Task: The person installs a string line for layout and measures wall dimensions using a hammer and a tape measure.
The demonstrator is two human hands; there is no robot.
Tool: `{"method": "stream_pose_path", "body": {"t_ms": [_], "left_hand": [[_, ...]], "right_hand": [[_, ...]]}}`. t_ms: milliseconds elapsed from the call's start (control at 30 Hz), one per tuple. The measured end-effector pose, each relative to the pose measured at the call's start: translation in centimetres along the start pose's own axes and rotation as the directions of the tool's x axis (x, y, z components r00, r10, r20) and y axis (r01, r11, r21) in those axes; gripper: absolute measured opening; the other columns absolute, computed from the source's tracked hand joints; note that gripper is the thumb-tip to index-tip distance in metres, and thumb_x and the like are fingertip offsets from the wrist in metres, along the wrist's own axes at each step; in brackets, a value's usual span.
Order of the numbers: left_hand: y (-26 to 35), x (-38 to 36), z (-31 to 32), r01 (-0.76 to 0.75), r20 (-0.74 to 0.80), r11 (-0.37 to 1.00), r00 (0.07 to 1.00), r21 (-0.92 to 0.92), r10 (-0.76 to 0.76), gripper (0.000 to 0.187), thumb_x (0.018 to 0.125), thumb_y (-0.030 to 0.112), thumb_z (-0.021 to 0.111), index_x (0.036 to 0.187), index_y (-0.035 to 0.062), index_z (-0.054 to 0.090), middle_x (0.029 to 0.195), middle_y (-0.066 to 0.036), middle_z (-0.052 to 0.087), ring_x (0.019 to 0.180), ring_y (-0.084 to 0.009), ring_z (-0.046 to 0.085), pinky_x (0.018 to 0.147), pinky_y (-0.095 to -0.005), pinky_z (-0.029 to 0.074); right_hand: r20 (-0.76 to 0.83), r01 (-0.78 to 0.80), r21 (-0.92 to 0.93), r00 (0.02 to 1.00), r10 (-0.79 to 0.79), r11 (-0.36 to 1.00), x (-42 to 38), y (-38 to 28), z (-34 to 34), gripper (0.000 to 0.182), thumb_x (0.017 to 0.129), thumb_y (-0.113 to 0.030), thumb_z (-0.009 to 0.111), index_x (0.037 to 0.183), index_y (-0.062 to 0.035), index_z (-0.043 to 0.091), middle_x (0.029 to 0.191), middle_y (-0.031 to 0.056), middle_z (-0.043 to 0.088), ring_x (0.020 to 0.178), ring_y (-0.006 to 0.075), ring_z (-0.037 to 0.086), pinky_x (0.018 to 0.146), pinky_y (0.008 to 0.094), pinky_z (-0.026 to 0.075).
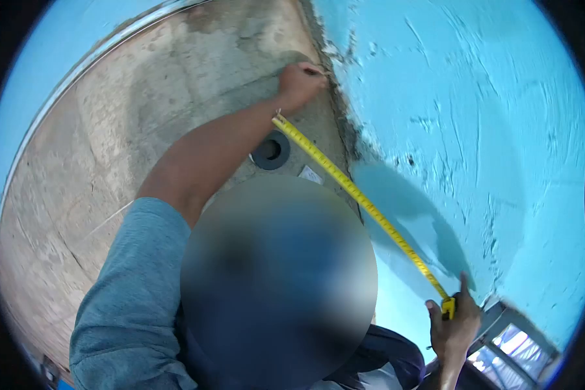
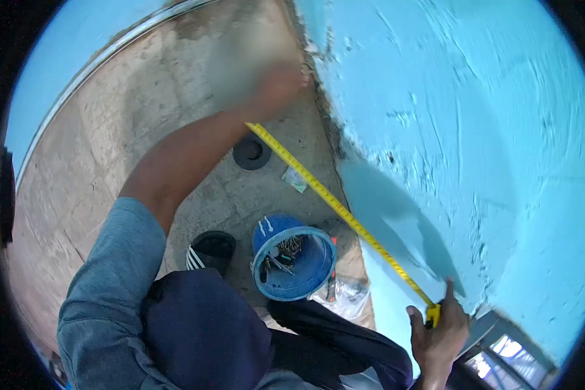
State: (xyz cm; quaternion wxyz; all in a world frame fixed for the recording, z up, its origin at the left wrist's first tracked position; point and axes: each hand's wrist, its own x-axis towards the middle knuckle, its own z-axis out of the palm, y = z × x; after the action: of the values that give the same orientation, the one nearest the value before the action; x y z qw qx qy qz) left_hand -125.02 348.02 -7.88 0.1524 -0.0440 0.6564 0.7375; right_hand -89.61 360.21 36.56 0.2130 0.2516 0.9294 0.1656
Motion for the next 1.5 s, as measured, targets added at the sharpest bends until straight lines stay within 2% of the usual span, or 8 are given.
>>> {"method": "stream_pose_path", "body": {"t_ms": [167,300,500,633,700,967,1100,1500], "left_hand": [[2.4,0.4,-1.3,0.09,0.206,0.996,0.975,-0.024,-0.083,0.025,0.087,0.004,0.069,0.11,-0.0039,0.065,0.095,-0.014,0.071,0.091,-0.0212,0.07,0.082,-0.0346,0.059],[4.1,0.4,-1.3,0.101,0.311,0.953,0.931,0.286,-0.192,0.029,0.09,0.003,0.064,0.117,-0.0073,0.061,0.102,-0.013,0.069,0.093,-0.021,0.069,0.081,-0.033,0.058],[4.8,1.9,-1.9,0.042,0.402,0.907,0.887,0.42,-0.227,0.025,0.096,0.005,0.057,0.115,-0.0089,0.063,0.101,-0.014,0.069,0.088,-0.0213,0.069,0.078,-0.0347,0.057],[5.2,2.5,-2.0,-0.113,0.439,0.83,0.882,0.547,-0.169,0.022,0.097,0.008,0.056,0.108,-0.0041,0.07,0.093,-0.013,0.07,0.086,-0.0225,0.07,0.077,-0.036,0.056],[5.2,3.1,-2.3,-0.197,0.441,0.768,0.889,0.609,-0.123,0.02,0.096,0.01,0.057,0.102,-0.002,0.072,0.087,-0.012,0.071,0.084,-0.0224,0.07,0.076,-0.0362,0.056],[5.8,4.2,-2.0,-0.48,0.536,0.43,0.844,0.764,-0.009,0.018,0.09,0.015,0.061,0.089,0.0022,0.074,0.083,-0.019,0.071,0.076,-0.0303,0.067,0.072,-0.0442,0.051],[4.5,4.6,-2.2,-0.511,0.595,0.539,0.803,0.669,0.023,0.017,0.089,0.015,0.063,0.085,0.0015,0.073,0.08,-0.022,0.068,0.076,-0.0347,0.066,0.072,-0.0462,0.049],[5.0,4.8,-2.0,-0.404,0.548,0.629,0.835,0.664,-0.041,0.024,0.089,0.027,0.068,0.097,0.0064,0.078,0.095,-0.017,0.075,0.089,-0.0326,0.07,0.083,-0.0419,0.053]], "right_hand": [[0.712,-0.383,0.404,0.702,-0.022,0.831,-0.7,9.7,10.2,0.071,0.076,-0.033,0.088,0.132,-0.0003,0.06,0.079,0.014,0.07,0.071,0.0202,0.064,0.067,0.0337,0.051],[0.881,-0.567,0.405,0.451,-0.141,0.717,-4.3,16.6,20.8,0.077,0.079,-0.02,0.086,0.144,-0.0012,0.048,0.092,0.012,0.071,0.076,0.0175,0.064,0.067,0.0335,0.051],[0.821,-0.409,0.358,0.567,-0.074,0.84,-8.1,19.0,39.0,0.095,0.067,-0.035,0.095,0.144,-0.0046,0.049,0.091,0.0118,0.071,0.075,0.0196,0.064,0.067,0.0352,0.052],[0.722,-0.268,0.348,0.687,-0.075,0.898,-6.4,13.5,43.1,0.094,0.071,-0.054,0.086,0.141,-0.0046,0.05,0.116,0.018,0.069,0.105,0.0312,0.067,0.09,0.0414,0.053],[0.439,0.058,0.345,0.872,-0.216,0.937,-5.7,11.6,42.1,0.083,0.077,-0.049,0.082,0.14,-0.0055,0.051,0.127,0.0201,0.064,0.116,0.035,0.062,0.099,0.0448,0.049],[0.449,-0.004,0.655,0.807,-0.385,0.755,-1.1,2.0,37.8,0.072,0.086,-0.038,0.072,0.141,0.0012,0.047,0.133,0.0283,0.055,0.125,0.0429,0.053,0.106,0.0486,0.043],[0.375,0.076,0.692,0.812,-0.447,0.718,-2.4,1.8,37.9,0.076,0.085,-0.03,0.076,0.146,-0.0032,0.04,0.125,0.0225,0.062,0.12,0.0358,0.059,0.102,0.0461,0.047],[0.493,-0.126,0.574,0.842,-0.219,0.809,3.8,2.2,34.3,0.024,0.077,-0.023,0.072,0.088,-0.0034,0.066,0.075,0.0193,0.066,0.07,0.035,0.066,0.066,0.0449,0.05]]}}
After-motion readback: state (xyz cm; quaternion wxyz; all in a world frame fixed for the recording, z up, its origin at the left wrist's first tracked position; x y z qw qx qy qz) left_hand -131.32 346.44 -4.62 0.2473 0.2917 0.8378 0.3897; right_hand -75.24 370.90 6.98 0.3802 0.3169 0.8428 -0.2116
